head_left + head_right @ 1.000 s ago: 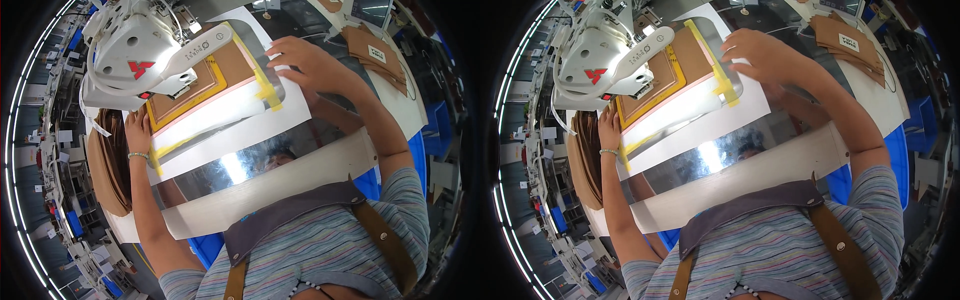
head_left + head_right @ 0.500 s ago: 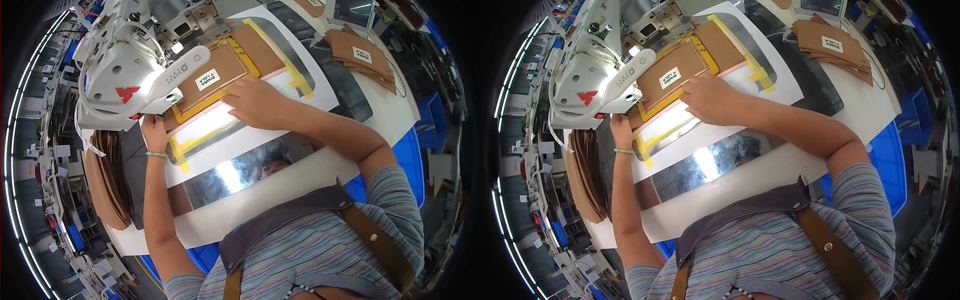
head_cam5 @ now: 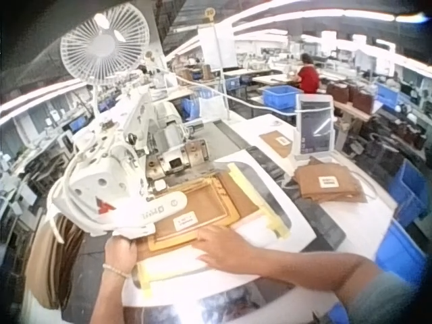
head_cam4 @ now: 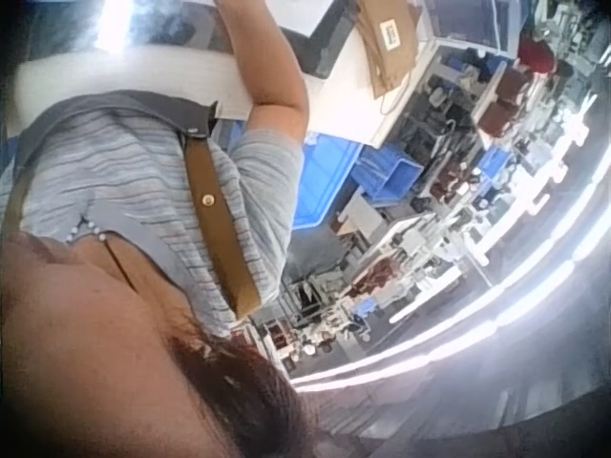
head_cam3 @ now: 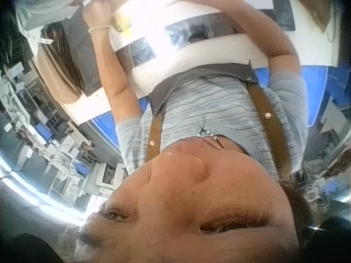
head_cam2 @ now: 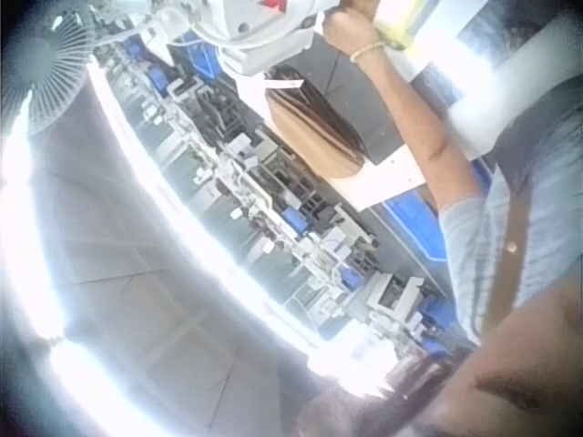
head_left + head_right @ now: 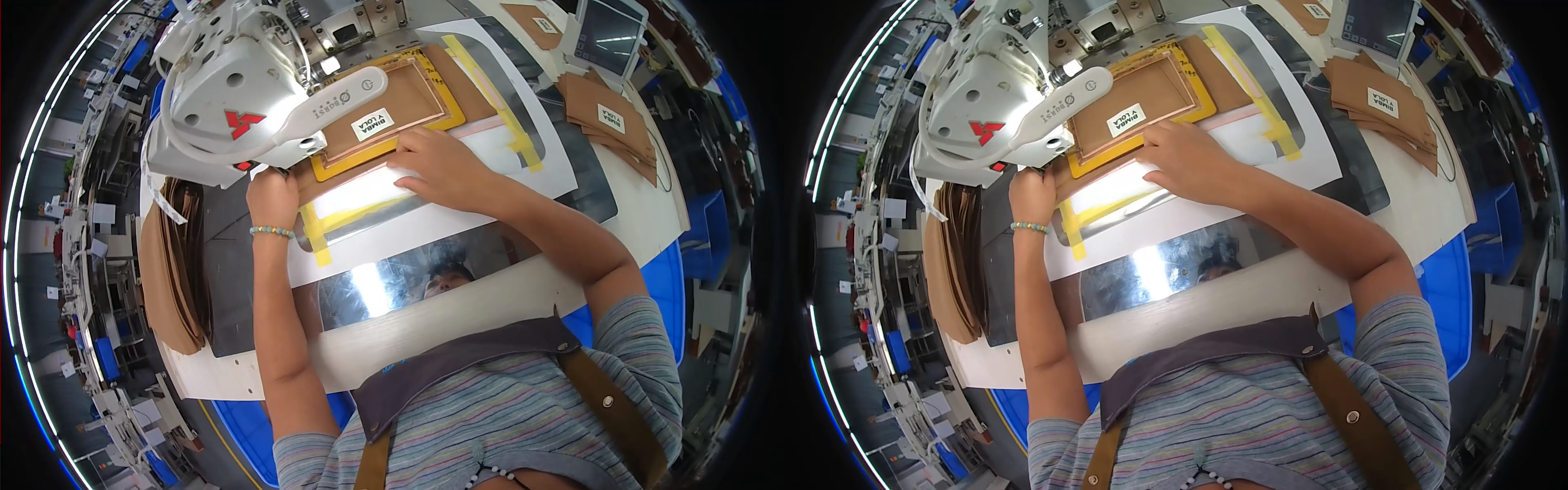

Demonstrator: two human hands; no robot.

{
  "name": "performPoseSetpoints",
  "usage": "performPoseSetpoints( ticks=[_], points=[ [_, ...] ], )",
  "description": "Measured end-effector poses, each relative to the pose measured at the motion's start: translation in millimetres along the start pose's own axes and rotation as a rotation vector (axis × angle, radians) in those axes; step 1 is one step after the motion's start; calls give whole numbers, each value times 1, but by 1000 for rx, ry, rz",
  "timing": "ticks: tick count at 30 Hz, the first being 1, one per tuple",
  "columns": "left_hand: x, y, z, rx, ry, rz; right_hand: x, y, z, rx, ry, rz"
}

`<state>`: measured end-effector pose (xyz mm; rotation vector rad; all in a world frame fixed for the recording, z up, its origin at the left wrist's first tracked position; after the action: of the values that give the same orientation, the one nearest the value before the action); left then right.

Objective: Sewing a leather panel using an industrial sewing machine and adjusting the piece manually.

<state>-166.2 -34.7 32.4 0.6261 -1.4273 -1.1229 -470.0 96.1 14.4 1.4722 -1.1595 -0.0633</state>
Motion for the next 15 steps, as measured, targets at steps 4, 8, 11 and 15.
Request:
performPoseSetpoints(
  ticks=[4, 8, 11, 15],
  points=[
    [-7, 55, -40, 335, 154, 152, 1, -3, 6, 60, 2, 43],
    [-59, 134, -104, 93, 173, 408, 1, -5, 16, 125, -68, 116],
    [-119, 191, -176, -599, 362, 538, 4, -4, 11, 188, -110, 71],
    [-226, 261, -241, -869, 710, 600, 2, 1, 4, 183, -117, 67]
  ],
)
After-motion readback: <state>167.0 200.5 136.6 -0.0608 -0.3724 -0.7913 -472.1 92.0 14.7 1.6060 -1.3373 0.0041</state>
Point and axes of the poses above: each hand's wrist, its own x-axis towards the middle knuckle, its own y-axis out of the back of the hand, z = x × y, the point moved 2 cm from there along x, towards the middle knuckle, and after that the axes turned 11 degrees about y, right-handed, at the moved point
